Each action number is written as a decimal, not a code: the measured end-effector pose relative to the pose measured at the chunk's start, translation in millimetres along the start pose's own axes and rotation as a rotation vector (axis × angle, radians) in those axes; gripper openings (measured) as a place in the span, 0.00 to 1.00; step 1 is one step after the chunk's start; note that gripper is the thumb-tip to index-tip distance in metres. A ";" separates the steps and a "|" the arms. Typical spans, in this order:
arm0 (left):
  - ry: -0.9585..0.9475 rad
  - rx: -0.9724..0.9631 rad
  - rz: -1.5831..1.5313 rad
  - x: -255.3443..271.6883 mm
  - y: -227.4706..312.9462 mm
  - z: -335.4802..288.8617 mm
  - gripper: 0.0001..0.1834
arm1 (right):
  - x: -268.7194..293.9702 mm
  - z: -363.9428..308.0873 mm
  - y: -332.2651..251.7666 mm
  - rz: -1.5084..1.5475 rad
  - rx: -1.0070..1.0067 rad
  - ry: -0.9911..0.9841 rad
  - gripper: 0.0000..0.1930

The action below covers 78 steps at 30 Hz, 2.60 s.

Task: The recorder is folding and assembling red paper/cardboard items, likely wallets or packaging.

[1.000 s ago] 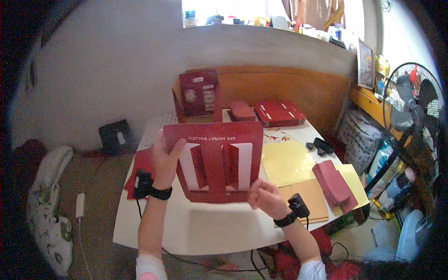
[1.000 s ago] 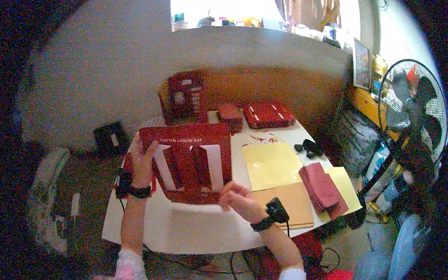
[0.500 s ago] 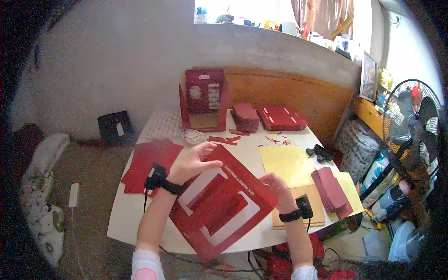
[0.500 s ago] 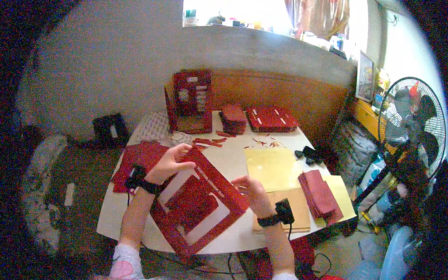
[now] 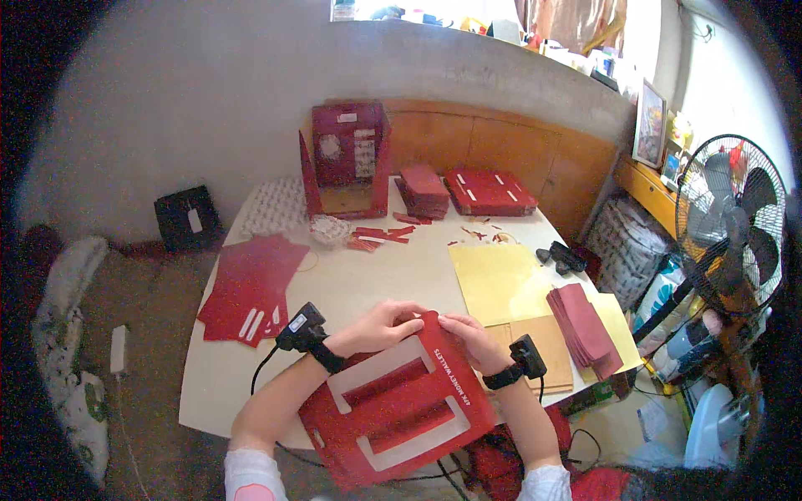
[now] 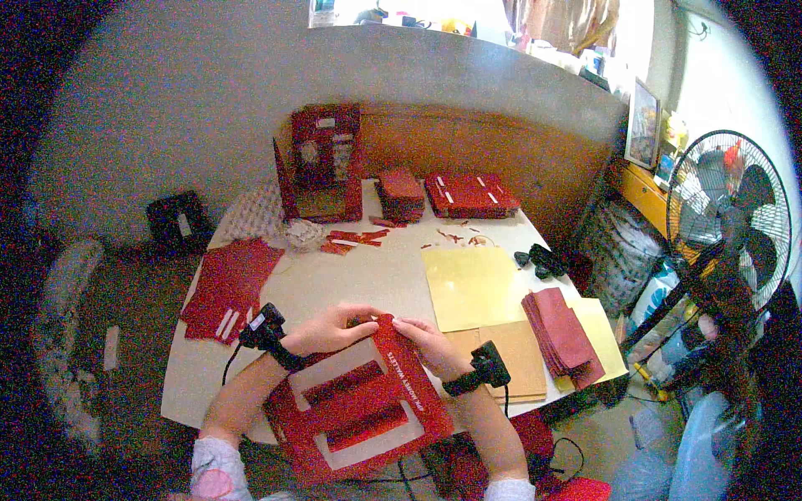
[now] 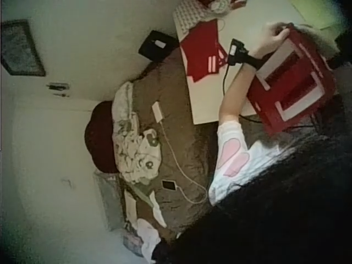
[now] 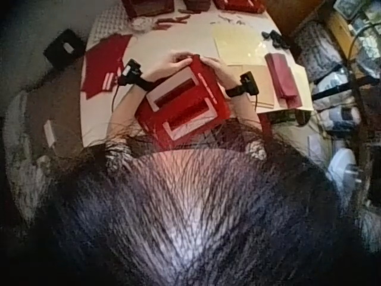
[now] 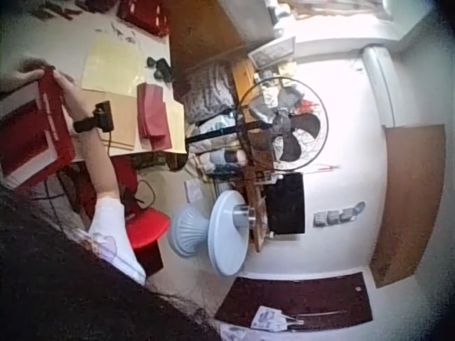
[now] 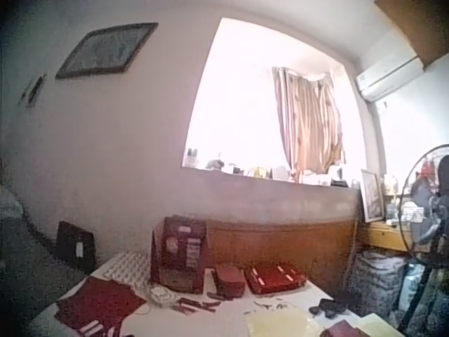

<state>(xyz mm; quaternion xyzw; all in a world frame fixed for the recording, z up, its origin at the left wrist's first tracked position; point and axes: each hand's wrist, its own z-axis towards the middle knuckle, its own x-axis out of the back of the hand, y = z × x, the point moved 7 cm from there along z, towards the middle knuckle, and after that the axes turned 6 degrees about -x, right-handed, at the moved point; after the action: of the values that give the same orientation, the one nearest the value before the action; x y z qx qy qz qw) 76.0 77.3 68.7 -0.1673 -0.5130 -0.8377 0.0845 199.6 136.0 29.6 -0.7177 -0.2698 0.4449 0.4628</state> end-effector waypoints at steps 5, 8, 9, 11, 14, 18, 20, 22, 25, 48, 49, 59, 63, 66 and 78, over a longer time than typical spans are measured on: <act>0.040 0.206 -0.086 -3.8 -15.4 -6.9 0.11 | 2.5 1.3 6.9 0.063 -0.094 0.010 0.15; 0.048 0.212 -0.069 -5.5 -9.7 -3.4 0.08 | 3.5 1.7 9.0 0.122 -0.095 -0.017 0.14; 0.051 0.213 -0.070 -6.4 -9.4 -4.4 0.08 | 2.9 1.7 8.8 0.121 -0.098 -0.018 0.14; 0.127 0.112 -0.105 -4.7 -2.4 -4.6 0.08 | 3.3 0.8 8.8 0.105 -0.111 0.007 0.14; 0.137 0.113 -0.089 -5.3 2.1 -3.5 0.08 | 7.7 1.7 10.9 0.071 -0.090 -0.010 0.14; 0.141 0.112 -0.085 -4.2 2.8 -4.9 0.08 | -1.1 0.9 11.7 0.057 -0.113 0.009 0.16; 0.146 0.096 -0.098 -3.7 1.3 -5.6 0.08 | -3.4 0.9 15.8 0.076 -0.140 0.005 0.18; 0.146 0.100 -0.122 -4.2 3.9 -5.4 0.08 | -2.9 0.7 19.2 0.076 -0.158 -0.012 0.19; 0.148 0.099 -0.124 -5.5 10.5 -4.3 0.08 | -7.8 -2.6 17.4 0.074 -0.174 -0.087 0.20; 0.134 -0.043 -0.006 11.5 20.3 -2.8 0.06 | -24.9 -5.1 35.0 0.154 -0.258 0.064 0.20; 0.159 -0.047 0.009 16.7 23.5 -3.2 0.06 | -23.2 -7.4 25.9 0.083 -0.171 0.111 0.18; 0.325 -0.008 0.257 45.2 20.5 -4.8 0.05 | -33.6 -22.9 -31.2 -0.805 0.475 0.283 0.15; 0.359 0.011 0.278 46.0 15.5 -5.4 0.05 | -32.2 -20.9 -23.4 -0.933 0.499 0.331 0.17; 0.399 0.025 0.291 47.7 12.7 -7.2 0.05 | -35.5 -20.7 -21.2 -1.013 0.432 0.358 0.17; 0.412 0.041 0.300 44.4 5.6 -6.8 0.05 | -34.0 -19.8 -18.5 -0.967 0.355 0.386 0.13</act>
<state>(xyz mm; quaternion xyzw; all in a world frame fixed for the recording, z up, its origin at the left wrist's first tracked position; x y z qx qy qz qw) 35.1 70.0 86.7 -0.0657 -0.4712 -0.8216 0.3140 202.1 108.3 63.1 -0.4915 -0.3998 0.0804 0.7695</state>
